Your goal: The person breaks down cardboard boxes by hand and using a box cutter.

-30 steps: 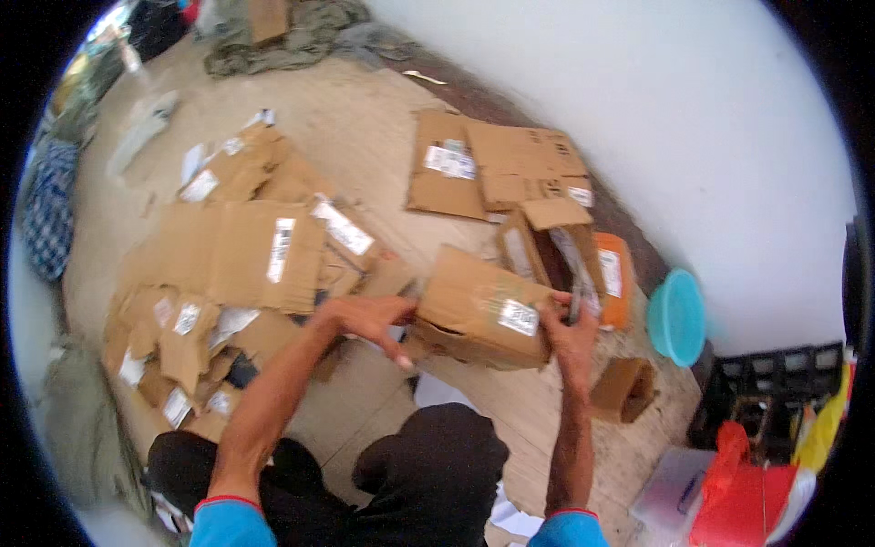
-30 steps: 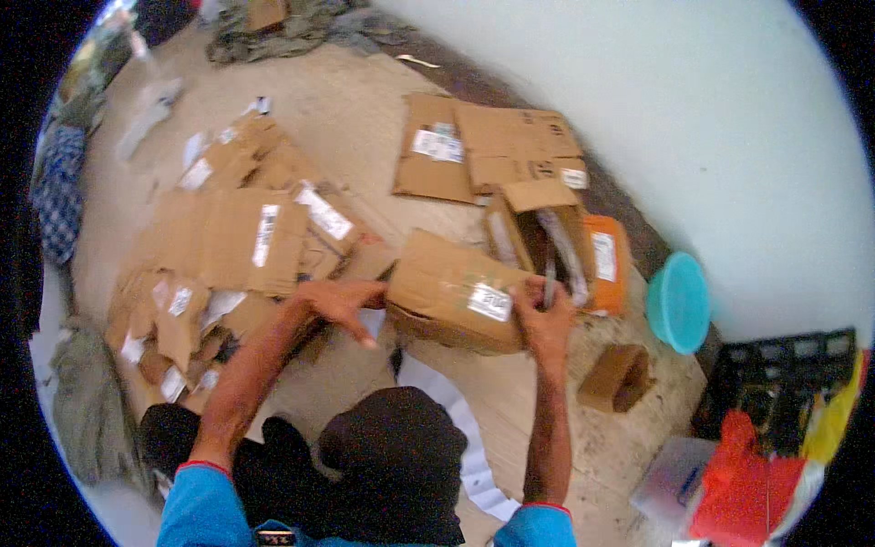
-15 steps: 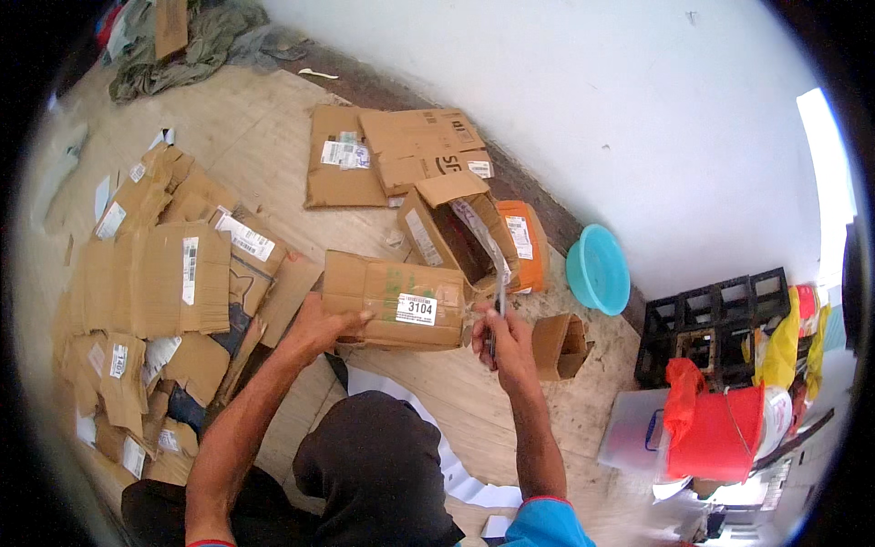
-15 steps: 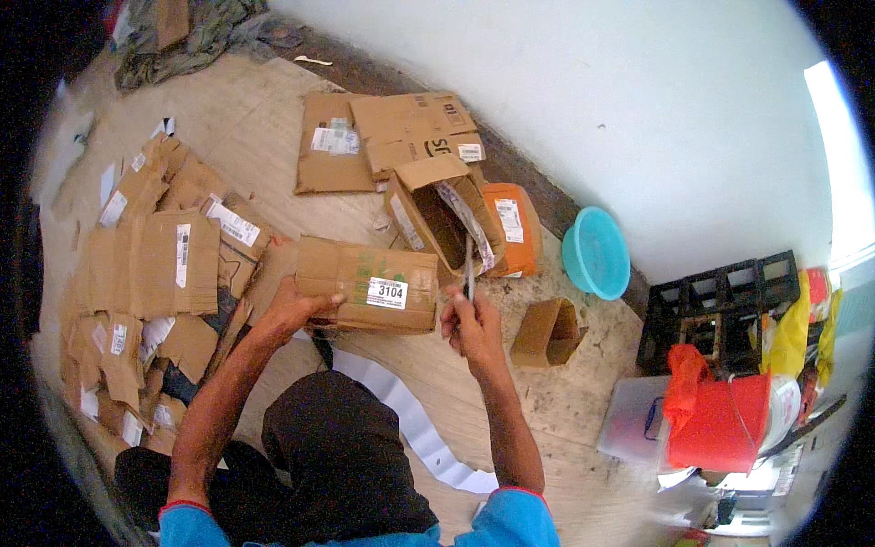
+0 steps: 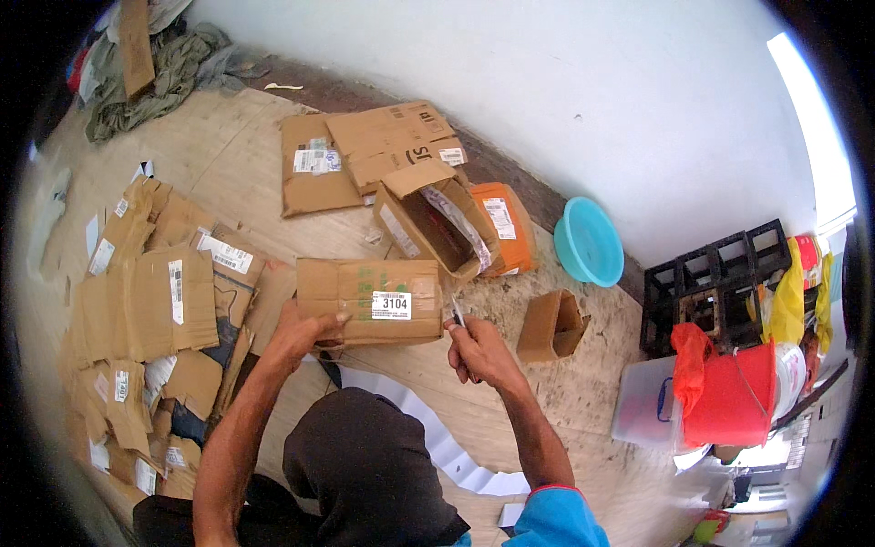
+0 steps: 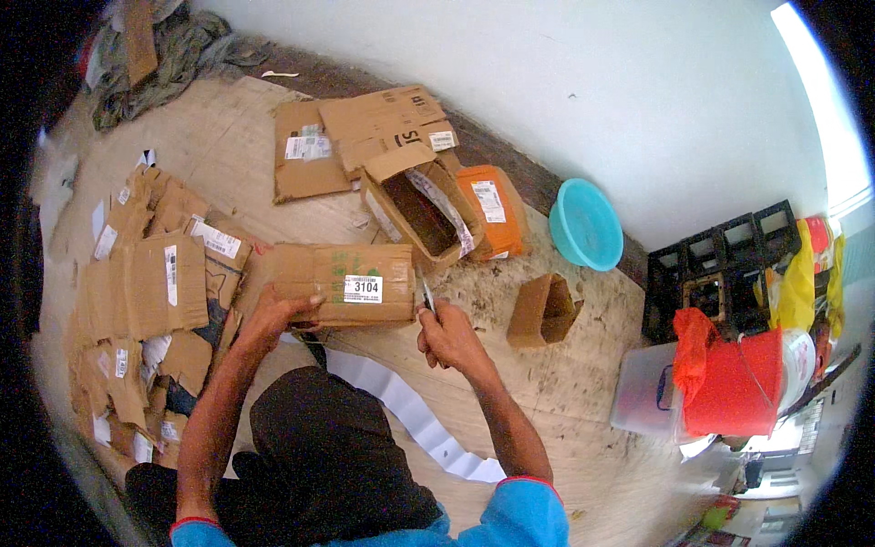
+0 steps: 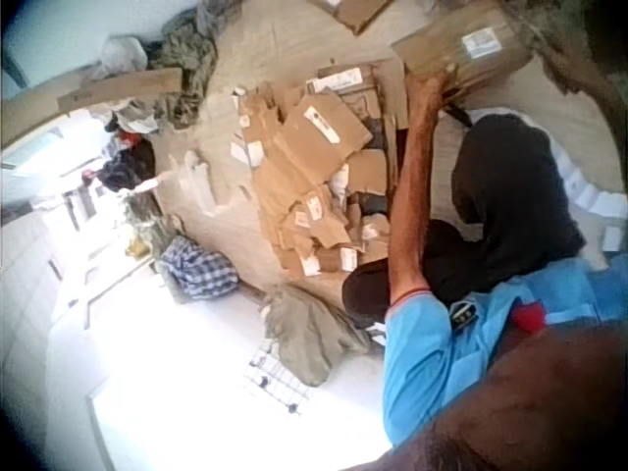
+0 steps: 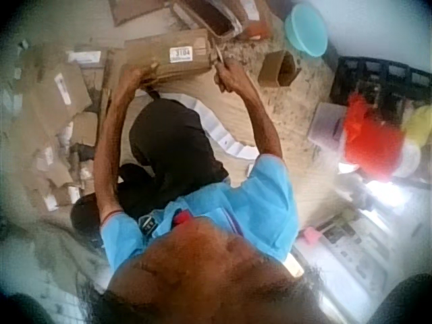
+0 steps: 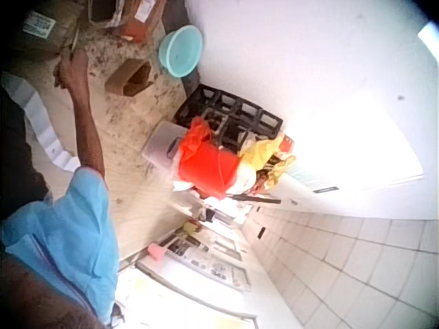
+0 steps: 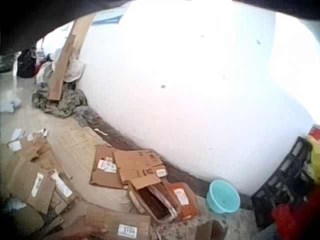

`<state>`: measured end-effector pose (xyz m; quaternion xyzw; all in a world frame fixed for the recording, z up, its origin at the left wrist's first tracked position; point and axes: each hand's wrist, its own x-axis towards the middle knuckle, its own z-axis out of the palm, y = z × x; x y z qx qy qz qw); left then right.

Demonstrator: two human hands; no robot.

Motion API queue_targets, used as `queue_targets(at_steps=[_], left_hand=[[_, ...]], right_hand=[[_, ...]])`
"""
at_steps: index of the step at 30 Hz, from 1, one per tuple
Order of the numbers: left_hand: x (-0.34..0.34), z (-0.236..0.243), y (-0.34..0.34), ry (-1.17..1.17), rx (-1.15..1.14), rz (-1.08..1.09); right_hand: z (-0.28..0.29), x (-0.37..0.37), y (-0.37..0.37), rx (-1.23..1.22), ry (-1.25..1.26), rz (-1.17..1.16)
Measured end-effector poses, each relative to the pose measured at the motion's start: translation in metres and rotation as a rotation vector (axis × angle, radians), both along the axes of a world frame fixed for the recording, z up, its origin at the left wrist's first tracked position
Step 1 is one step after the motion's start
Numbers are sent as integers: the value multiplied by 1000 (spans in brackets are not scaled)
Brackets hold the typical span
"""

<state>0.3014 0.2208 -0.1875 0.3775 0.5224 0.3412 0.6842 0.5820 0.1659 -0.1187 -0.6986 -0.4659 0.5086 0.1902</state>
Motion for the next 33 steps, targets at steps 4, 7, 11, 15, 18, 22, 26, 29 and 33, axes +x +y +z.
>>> queue_targets(at_steps=[4, 7, 11, 15, 18, 22, 26, 29, 33], left_hand=[[-4, -15, 4, -15, -22, -48], [-1, -4, -3, 59, -33, 7], [-2, 11, -4, 61, -58, -23], [-5, 10, -7, 84, -33, -54], [-1, 4, -8, 55, -3, -108], [-1, 1, -9, 73, 27, -152], [3, 14, -8, 209, 144, -169], [-10, -2, 9, 531, 393, -212], [2, 62, 1, 1020, 966, -185]], right_hand=[[1, 2, 3, -22, -32, 54], [-2, 5, 2, -7, -26, 68], [0, 1, 0, 26, 1, 83], [-2, 2, 0, -34, -65, 134], [-10, 15, 7, -79, -130, 228], [7, 21, 24, -153, -130, 299], [5, 22, 25, -148, -177, 337], [0, 16, 21, -139, -194, 312], [-2, 8, 7, -113, -116, 289]])
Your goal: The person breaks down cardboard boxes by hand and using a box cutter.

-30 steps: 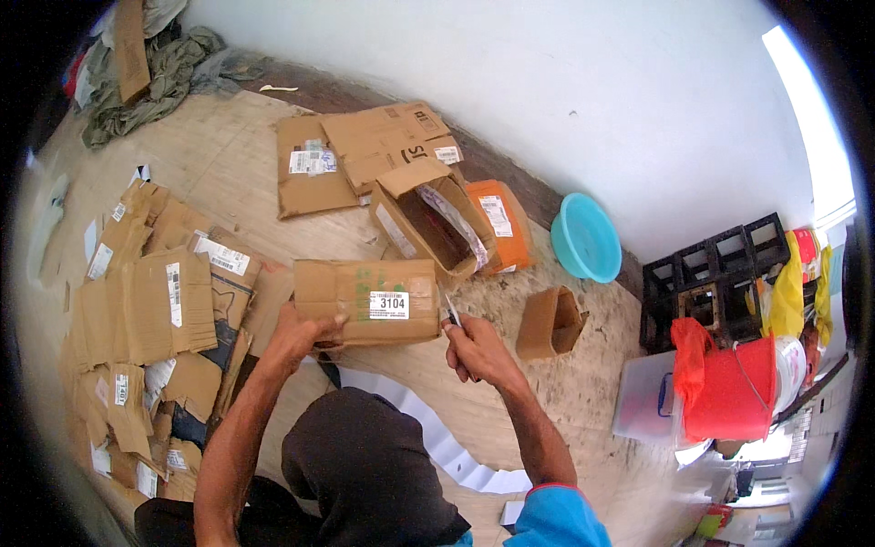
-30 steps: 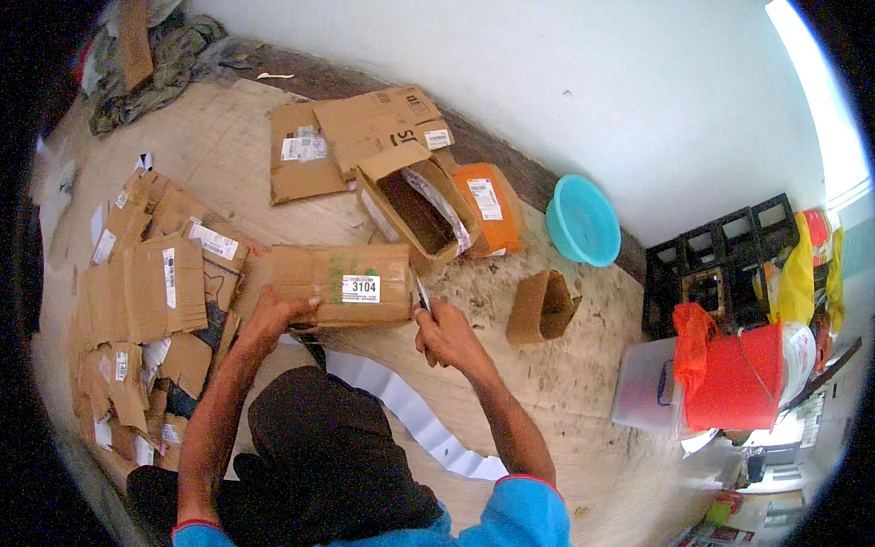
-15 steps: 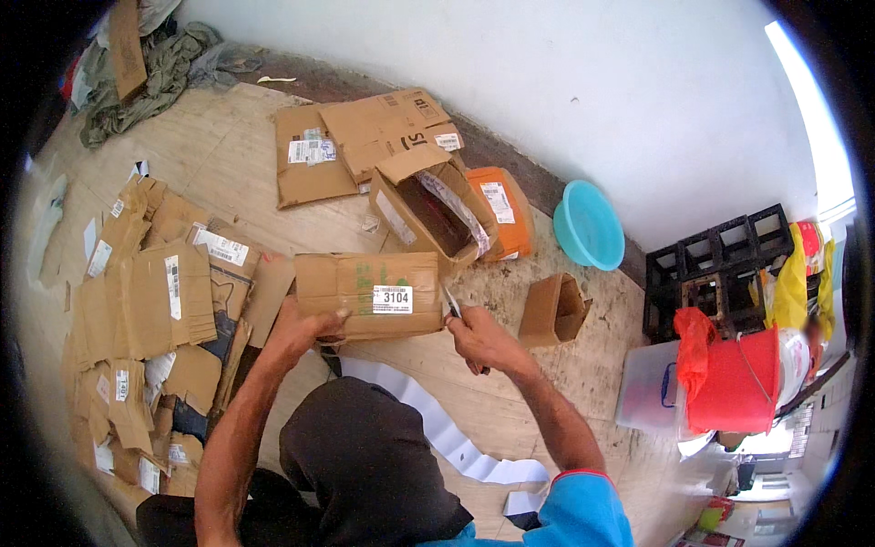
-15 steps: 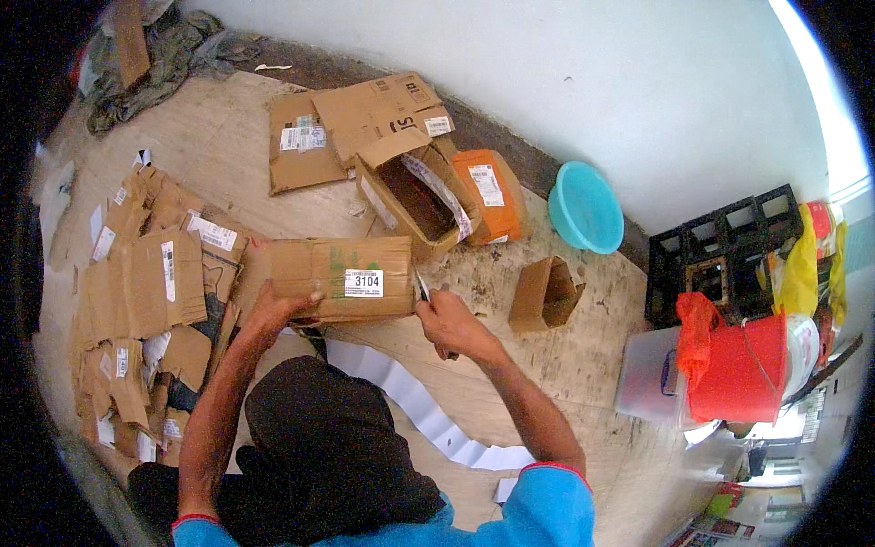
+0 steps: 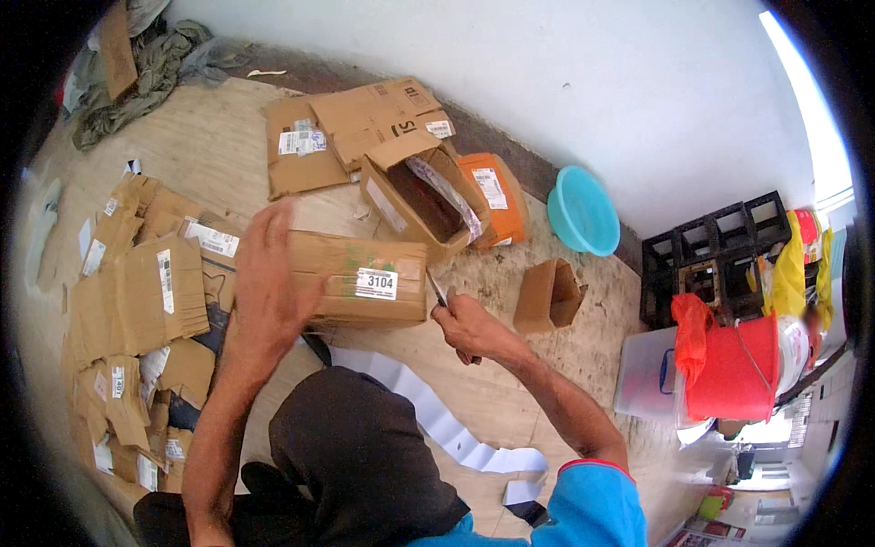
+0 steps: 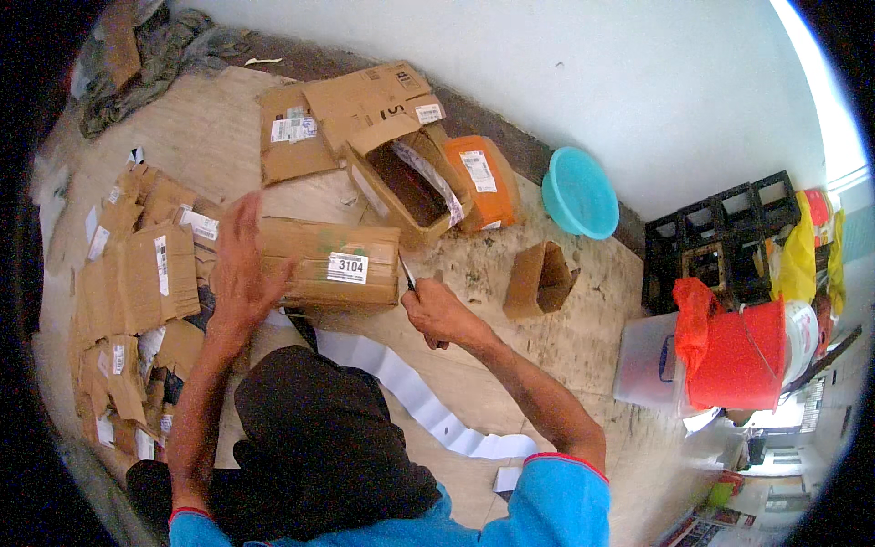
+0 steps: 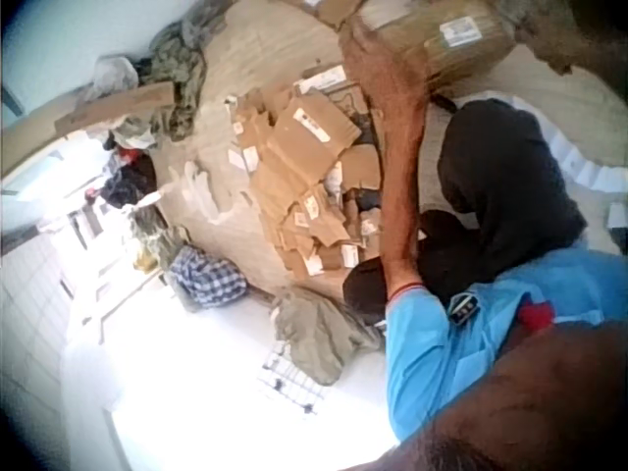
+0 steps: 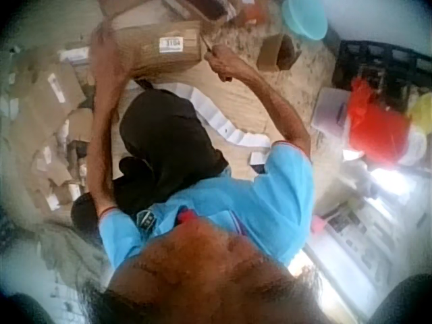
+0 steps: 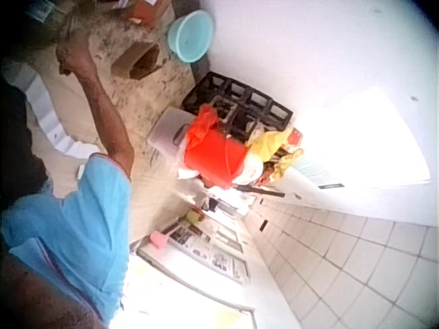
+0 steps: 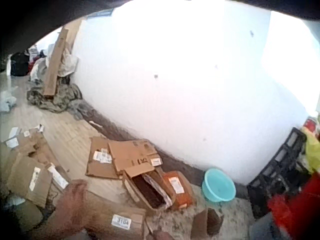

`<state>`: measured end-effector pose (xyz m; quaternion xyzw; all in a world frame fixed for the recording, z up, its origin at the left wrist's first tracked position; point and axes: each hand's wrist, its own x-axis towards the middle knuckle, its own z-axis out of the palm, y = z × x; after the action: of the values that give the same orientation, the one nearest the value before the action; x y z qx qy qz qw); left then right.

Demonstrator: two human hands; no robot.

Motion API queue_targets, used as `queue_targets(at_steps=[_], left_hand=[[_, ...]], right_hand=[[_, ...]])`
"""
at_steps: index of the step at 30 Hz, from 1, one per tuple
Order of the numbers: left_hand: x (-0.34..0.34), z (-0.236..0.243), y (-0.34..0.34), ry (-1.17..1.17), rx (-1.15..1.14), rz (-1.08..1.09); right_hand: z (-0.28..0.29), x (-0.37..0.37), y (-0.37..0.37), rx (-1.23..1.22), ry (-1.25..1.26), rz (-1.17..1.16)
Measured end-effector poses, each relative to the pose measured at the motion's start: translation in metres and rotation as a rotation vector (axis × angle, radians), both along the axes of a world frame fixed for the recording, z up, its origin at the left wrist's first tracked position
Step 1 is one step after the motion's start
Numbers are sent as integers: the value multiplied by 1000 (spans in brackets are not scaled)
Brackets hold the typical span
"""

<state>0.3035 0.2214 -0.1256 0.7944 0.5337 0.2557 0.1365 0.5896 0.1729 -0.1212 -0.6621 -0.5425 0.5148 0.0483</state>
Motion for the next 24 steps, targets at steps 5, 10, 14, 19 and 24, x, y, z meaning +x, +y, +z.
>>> queue_targets(at_steps=[5, 10, 14, 19, 24], left_hand=[[44, -20, 4, 422, 7, -558], [47, -50, -1, 399, 18, -511], [41, -59, -15, 428, -28, -464], [45, -61, -23, 389, -14, -403], [46, -70, -23, 350, 25, -384]], right_hand=[[2, -7, 1, 0, 10, -41], [2, -1, -9, -33, 181, -189], [2, -8, -20, -39, 188, -249], [-7, -24, -27, 54, 166, -252], [-4, -31, -23, 68, 41, -202]])
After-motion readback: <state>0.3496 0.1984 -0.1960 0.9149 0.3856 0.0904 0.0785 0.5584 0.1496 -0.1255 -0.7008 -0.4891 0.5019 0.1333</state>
